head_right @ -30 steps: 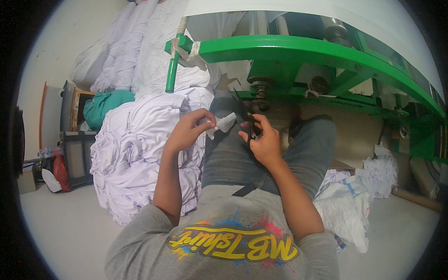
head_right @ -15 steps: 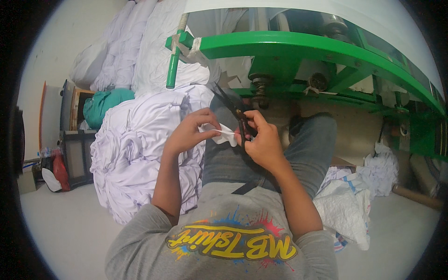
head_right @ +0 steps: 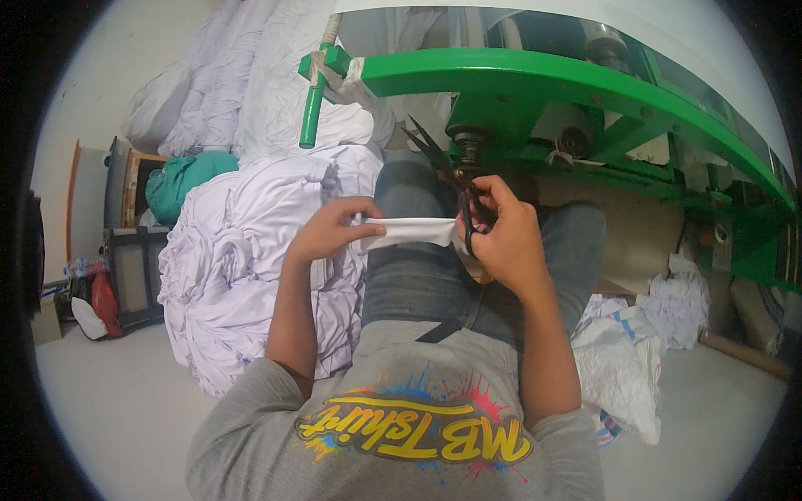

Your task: The person using shears cuts a strip of white fabric, then secures the fabric to a large green roller machine by wrapping it around a pole. The person then guides a large sheet of white fabric as it feeds through the rollers of the printing machine, smoothing the surface with their hands.

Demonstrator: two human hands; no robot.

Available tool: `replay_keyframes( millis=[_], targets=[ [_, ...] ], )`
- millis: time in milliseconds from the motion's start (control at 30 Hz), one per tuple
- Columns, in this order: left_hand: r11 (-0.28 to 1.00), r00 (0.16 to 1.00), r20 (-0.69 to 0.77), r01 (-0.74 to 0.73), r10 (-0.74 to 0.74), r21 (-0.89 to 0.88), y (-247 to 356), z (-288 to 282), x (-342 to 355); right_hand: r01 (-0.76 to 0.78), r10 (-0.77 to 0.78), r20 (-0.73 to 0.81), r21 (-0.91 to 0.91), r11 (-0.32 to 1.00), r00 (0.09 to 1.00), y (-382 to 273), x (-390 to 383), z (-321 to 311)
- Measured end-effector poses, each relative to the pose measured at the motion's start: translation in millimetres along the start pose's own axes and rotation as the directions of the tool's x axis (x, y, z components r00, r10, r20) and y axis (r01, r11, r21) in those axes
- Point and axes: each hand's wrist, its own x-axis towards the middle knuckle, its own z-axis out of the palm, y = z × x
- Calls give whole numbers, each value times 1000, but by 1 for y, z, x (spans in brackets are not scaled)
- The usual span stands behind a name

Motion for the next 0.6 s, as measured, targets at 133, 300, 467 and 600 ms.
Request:
replay_keyframes(
  millis=[133, 300, 467, 600],
  targets=[
    [989, 985, 81, 147, -149, 24, -20, -21, -3, -13, 13, -2, -114, 993, 1000, 20, 18, -9],
    [947, 975, 75, 222, -210, -231, -55, -12, 7, 89, -153, -138, -386, 918, 979, 58, 29, 15],
    [922, 948, 84, 317, -306, -222, -101, -4, 7, -333, 264, 385, 126, 934, 884, 52, -9, 27],
    [805, 958, 76, 274, -276, -526, -108, -10, -1, -655, 267, 808, 183, 733, 525, 61, -35, 23]
  ],
)
